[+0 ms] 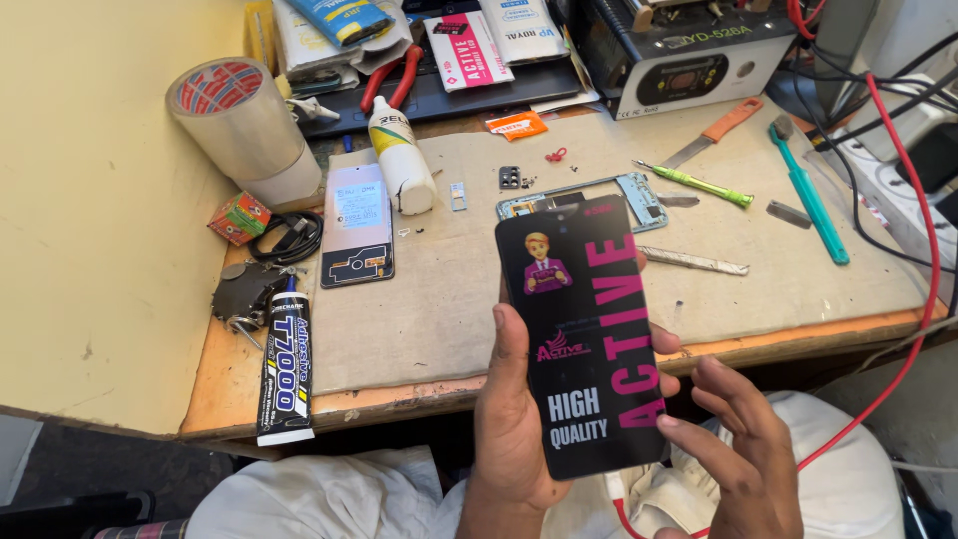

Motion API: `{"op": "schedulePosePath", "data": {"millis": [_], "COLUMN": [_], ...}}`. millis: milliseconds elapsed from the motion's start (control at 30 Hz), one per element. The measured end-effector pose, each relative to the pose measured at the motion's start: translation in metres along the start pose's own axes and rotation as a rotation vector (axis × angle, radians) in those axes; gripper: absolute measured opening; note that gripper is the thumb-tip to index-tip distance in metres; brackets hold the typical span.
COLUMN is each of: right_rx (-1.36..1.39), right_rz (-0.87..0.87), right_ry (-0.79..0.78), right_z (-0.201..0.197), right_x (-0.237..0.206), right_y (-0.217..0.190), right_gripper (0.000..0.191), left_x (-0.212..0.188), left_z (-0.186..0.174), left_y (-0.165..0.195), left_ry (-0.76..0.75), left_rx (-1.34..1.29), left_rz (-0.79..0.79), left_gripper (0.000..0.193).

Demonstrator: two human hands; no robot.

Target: The person cleans adhesive residue from a smartphone frame using a small metal tool, then places the frame on the table. They pick up the phone, power it on, and interact with the touchscreen to verify functionality.

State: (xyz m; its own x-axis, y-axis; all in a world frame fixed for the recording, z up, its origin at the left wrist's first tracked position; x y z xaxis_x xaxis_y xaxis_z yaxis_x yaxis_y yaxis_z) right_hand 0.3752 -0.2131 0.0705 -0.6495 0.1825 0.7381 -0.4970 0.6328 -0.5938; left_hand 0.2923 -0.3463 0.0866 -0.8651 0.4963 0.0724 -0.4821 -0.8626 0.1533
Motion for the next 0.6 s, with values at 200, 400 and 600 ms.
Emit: {"op": "schedulePosePath", "data": {"millis": [200, 400, 600], "right_rx": [-0.089, -0.213, -0.270], "right_rz": [-0.027, -0.054, -0.060], "right_ry": [-0.031, -0.076, -0.095], "right_z": [-0.003, -0.007, -0.011], "right_x": [-0.004, -0.007, 0.000], "right_y": [0.028, 0.035, 0.031], "right_gripper": [0.027, 0.023, 0.022], "left_x": [0.000, 0.001, 0.002], "left_z": [-0.001, 0.001, 0.001], "left_y": [-0.003, -0.002, -0.004], "left_ry": [0.040, 0.032, 0.050], "left_rx": [-0.006, 0.031, 0.074], "left_rz": [-0.041, -0.016, 0.000], "left_gripper": [0.087, 0.086, 0.085]}}
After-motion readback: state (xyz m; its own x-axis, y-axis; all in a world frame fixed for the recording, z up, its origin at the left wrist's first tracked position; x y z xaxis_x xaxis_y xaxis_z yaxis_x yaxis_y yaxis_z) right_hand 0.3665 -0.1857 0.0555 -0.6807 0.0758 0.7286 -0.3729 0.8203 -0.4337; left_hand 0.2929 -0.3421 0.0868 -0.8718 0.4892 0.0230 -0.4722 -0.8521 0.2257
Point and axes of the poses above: each hand's wrist, its own x-axis towards the middle knuckle, its own z-axis out of the palm, y = z × x, the point moved 5 cm from there along x, towards the middle knuckle, and after that the axes turned 11 degrees about y, right-handed, at the moved point
